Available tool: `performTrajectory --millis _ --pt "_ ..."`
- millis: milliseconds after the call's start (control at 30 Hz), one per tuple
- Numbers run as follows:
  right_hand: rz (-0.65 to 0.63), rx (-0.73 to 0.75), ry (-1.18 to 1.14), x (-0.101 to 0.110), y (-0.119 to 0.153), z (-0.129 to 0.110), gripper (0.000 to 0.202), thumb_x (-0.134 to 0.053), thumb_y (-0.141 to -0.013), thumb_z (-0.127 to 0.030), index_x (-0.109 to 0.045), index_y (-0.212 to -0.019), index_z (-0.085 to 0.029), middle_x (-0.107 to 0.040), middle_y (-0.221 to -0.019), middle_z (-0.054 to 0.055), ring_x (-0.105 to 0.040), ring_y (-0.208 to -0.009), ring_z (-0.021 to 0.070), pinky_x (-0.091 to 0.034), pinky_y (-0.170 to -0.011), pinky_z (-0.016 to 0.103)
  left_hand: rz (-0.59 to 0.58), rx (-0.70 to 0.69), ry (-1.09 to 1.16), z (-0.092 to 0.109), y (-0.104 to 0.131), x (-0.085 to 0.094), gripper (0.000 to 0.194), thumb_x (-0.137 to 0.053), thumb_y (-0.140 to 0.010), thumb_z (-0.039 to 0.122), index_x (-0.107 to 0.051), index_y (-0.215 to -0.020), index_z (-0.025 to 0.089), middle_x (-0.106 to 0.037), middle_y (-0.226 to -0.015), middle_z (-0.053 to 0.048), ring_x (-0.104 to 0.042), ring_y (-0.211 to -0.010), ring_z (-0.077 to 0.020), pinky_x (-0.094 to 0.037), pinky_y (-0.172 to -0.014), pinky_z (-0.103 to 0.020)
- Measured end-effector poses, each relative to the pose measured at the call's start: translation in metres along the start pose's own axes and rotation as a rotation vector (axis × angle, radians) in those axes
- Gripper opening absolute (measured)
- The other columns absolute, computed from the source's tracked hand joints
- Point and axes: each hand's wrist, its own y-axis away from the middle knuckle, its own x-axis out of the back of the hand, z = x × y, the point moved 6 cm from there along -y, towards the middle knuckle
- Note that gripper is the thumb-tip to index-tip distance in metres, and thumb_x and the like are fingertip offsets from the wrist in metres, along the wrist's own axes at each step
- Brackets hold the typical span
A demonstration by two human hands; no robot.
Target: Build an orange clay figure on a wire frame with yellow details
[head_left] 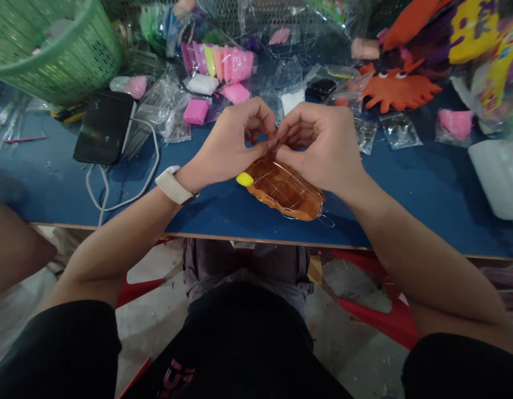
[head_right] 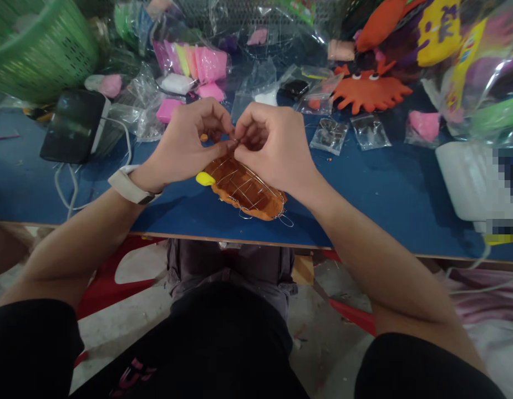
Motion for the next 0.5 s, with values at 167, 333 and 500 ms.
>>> performTrajectory --millis 167,333,500 --pt "0.015 0.023 0.015 0.0031 -0.0004 -0.0055 0.018 -0.088 -0.08 -0.03 -0.074 -0.086 -0.038 -0.088 -0.105 0.003 -0.081 -0.092 0.0337 -0.073 -0.095 0.06 -0.002 -0.025 -0.032 0.0027 -0.0017 0.0007 0.028 -0.09 -0.088 0.038 -0.063 -0.089 0.031 -0.076 -0.095 -0.004 -0.063 -0.082 -0.022 -0.058 -0.08 -0.05" --pt "-0.02 -0.09 0.117 0.0021 0.0009 0.0003 0.031 -0.092 -0.085 -0.045 -0.088 -0.115 -0.046 -0.092 -0.106 0.0 -0.083 -0.109 0.0401 -0.071 -0.105 0.065 -0.008 -0.012 -0.082 0.0072 0.0001 0.0014 0.022 -0.083 -0.087 0.028 -0.061 -0.089 0.03 -0.074 -0.094 -0.004 -0.061 -0.081 -0.0227 -0.056 -0.08 -0.049" --pt "-0.011 -0.043 0.112 0.0009 0.0001 -0.0014 0.015 -0.087 -0.086 -0.037 -0.086 -0.101 -0.041 -0.09 -0.103 0.001 -0.082 -0.1 0.0359 -0.072 -0.098 0.06 -0.048 -0.06 -0.028 0.0089 0.0012 0.0018 0.019 -0.076 -0.08 0.017 -0.062 -0.086 0.029 -0.069 -0.089 -0.004 -0.053 -0.077 -0.0212 -0.049 -0.074 -0.046"
